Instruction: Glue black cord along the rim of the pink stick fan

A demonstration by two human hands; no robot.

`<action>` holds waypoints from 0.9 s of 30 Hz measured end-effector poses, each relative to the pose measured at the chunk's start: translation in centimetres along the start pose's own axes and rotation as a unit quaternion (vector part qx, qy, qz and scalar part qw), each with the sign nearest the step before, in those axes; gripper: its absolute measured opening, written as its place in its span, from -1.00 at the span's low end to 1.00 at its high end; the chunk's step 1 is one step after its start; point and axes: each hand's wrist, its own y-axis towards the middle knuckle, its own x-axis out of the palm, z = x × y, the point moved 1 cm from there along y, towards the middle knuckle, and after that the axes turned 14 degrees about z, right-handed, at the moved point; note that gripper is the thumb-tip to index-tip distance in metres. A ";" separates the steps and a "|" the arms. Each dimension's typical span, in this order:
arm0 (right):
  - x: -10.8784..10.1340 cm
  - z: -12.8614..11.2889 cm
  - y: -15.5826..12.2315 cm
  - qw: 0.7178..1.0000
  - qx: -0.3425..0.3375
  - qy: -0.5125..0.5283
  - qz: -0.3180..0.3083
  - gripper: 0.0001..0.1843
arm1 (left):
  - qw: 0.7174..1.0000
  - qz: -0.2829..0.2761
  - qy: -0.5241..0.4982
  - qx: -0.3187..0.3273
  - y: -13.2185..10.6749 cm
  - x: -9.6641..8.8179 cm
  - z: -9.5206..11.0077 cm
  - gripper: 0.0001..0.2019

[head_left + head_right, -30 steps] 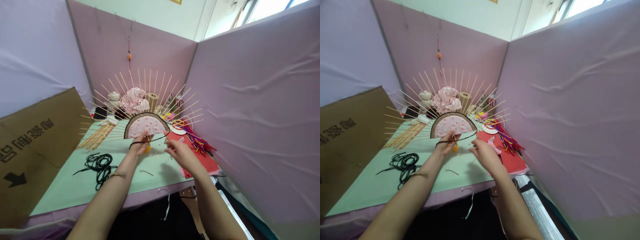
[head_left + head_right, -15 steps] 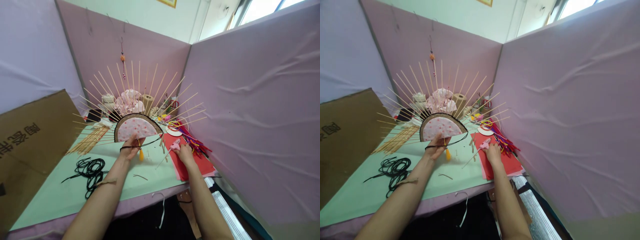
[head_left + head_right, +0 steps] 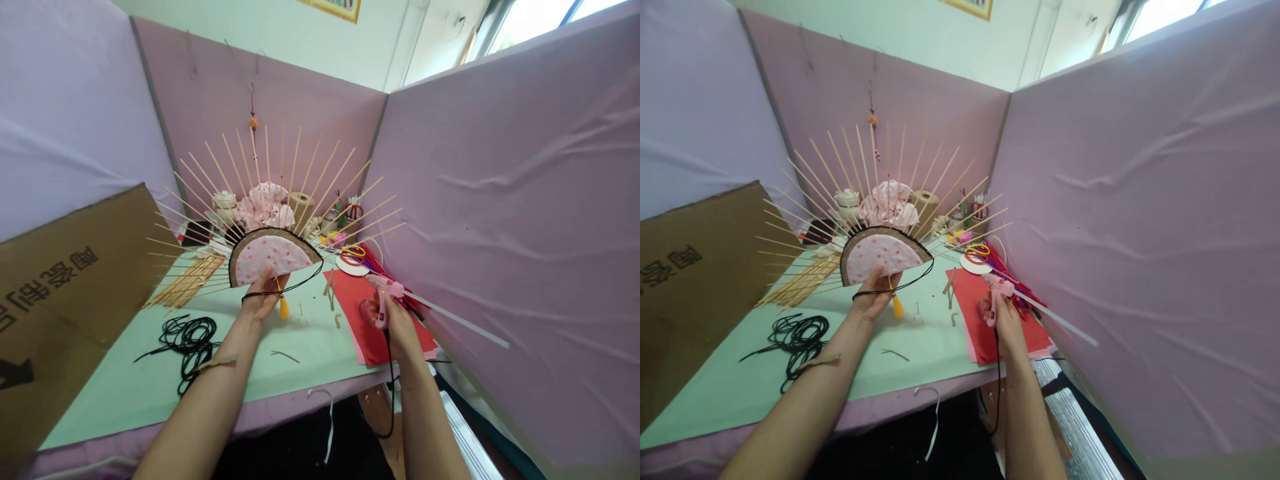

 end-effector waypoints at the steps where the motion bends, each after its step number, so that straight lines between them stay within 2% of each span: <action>1: 0.3 -0.4 -1.0 0.999 0.024 0.047 -0.007 -0.49 | 1.000 0.000 0.000 -0.002 0.0 0.0 0.0 -0.80; 3: 0.9 -1.4 -3.2 0.994 0.025 0.102 -0.030 -0.55 | 1.000 -0.004 -0.001 -0.007 0.0 -0.1 0.0 -0.83; 5: 1.3 -2.4 -5.3 0.992 -0.010 0.114 -0.061 -0.59 | 1.000 -0.015 -0.004 -0.008 0.0 -0.2 0.0 -0.80; 10: 1.3 -3.4 -8.6 0.989 -0.098 0.053 -0.095 -0.55 | 0.999 -0.042 0.010 -0.007 -0.2 -0.4 0.0 -0.71; 16: 1.4 -2.8 -9.0 0.989 -0.120 0.000 -0.086 -0.48 | 0.996 -0.081 0.021 -0.011 -0.2 -0.7 -0.2 -0.77; 21: 1.5 -2.7 -8.9 0.989 -0.127 -0.036 -0.067 -0.39 | 0.996 -0.082 0.028 -0.012 -0.2 -0.7 -0.3 -0.80; 27: 1.8 -2.8 -9.2 0.990 -0.125 -0.040 -0.050 -0.38 | 0.996 -0.082 0.042 -0.015 -0.5 -0.7 -0.4 -0.80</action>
